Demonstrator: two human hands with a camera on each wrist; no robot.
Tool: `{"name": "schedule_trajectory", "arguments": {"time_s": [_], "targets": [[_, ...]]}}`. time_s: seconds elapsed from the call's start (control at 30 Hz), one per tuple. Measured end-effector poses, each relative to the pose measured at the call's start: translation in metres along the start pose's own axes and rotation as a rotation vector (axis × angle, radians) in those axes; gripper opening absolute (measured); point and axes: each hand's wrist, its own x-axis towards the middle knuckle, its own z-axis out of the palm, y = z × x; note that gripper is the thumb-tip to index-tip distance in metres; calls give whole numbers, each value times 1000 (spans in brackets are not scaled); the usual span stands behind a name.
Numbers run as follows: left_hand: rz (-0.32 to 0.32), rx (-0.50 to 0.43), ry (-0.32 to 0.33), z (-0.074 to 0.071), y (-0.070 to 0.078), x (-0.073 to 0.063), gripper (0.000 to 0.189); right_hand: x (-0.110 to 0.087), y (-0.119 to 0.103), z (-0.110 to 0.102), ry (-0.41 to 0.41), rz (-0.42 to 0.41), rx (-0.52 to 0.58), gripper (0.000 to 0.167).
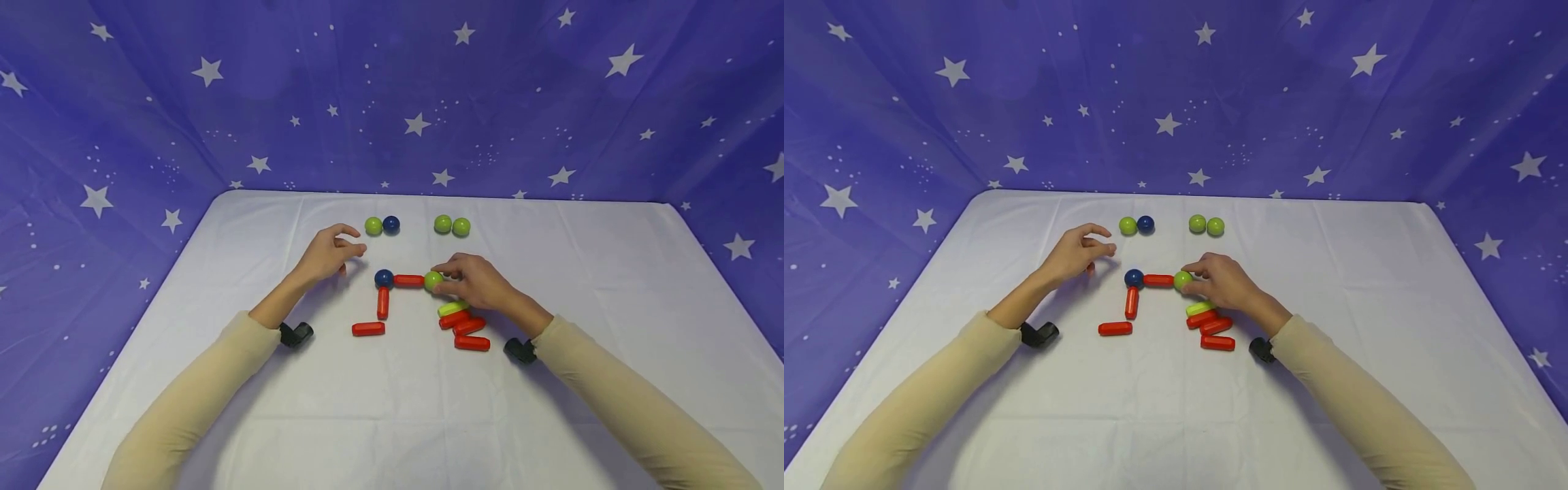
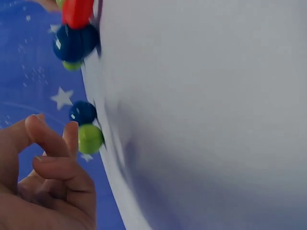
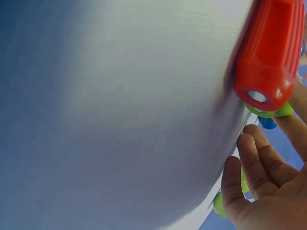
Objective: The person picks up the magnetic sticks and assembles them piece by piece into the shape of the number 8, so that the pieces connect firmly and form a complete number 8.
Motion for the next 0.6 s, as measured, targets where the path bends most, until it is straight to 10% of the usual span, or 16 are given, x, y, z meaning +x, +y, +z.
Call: {"name": "schedule_trajectory", "arguments": {"time_s": [0.33,0.6], "targets": [[-26,191,80,4,0,51,57,-1,1,-1,-8,10,10,42],[2,166,94,10,-8,68,46,0,2,-1,-16,8,7,42]]}}
